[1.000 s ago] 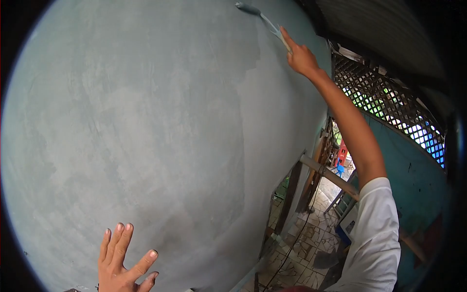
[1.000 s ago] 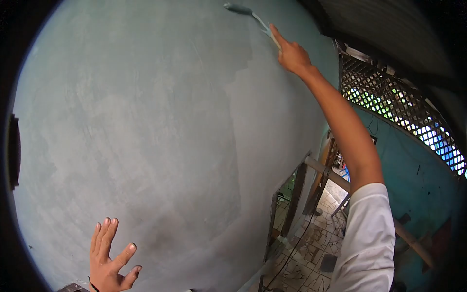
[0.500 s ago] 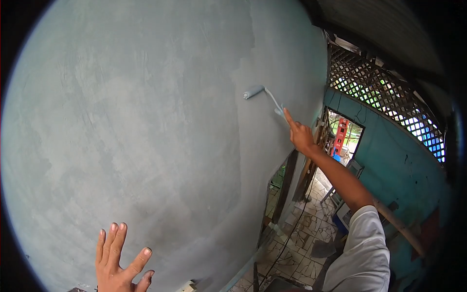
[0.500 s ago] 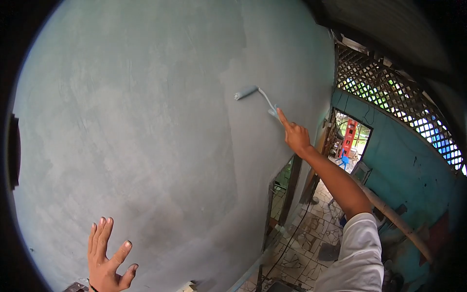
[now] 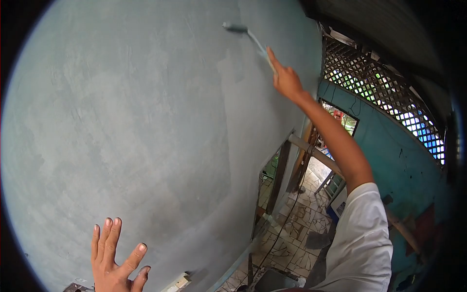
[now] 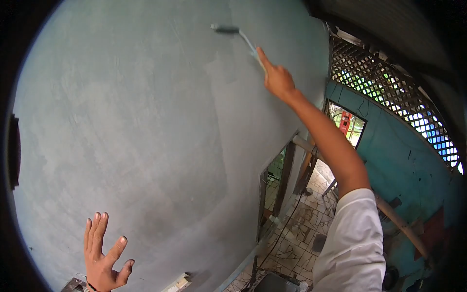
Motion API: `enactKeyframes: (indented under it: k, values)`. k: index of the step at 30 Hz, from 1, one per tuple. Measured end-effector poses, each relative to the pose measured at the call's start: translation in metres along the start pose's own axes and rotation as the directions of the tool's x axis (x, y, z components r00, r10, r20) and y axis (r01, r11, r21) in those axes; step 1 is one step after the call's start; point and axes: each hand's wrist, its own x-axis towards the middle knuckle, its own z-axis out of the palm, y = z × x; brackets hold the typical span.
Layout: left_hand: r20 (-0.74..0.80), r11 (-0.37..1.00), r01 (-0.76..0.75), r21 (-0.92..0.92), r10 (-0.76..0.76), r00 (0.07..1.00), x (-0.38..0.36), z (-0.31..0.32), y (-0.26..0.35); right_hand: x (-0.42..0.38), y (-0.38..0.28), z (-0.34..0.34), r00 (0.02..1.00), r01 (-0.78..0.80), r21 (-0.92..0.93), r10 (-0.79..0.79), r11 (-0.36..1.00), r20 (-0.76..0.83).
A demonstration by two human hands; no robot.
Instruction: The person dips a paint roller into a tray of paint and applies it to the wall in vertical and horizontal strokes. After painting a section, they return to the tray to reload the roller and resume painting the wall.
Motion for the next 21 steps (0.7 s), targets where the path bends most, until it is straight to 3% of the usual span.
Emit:
enactKeyframes:
  k: [6, 12, 15, 21]
  values:
    - [-0.055, 0.999, -0.026, -0.023, 0.024, 0.998, -0.001, 0.002, -0.002, -0.099, 0.031, 0.040, 0.984, 0.008, 0.067, -0.020, 0.998, 0.180]
    - [-0.051, 0.999, -0.033, -0.039, 0.031, 0.998, 0.003, 0.001, 0.005, -0.024, 0.033, -0.005, 0.995, 0.063, -0.018, -0.061, 0.998, 0.079]
    - [-0.022, 0.998, -0.037, -0.041, 0.037, 0.999, 0.009, -0.004, 0.013, 0.006, 0.019, -0.033, 0.994, 0.024, -0.057, -0.018, 0.998, 0.105]
    - [-0.031, 0.998, -0.027, -0.055, 0.025, 0.999, 0.008, 0.002, 0.010, -0.085, 0.028, 0.020, 0.981, -0.012, 0.038, 0.005, 0.999, 0.192]
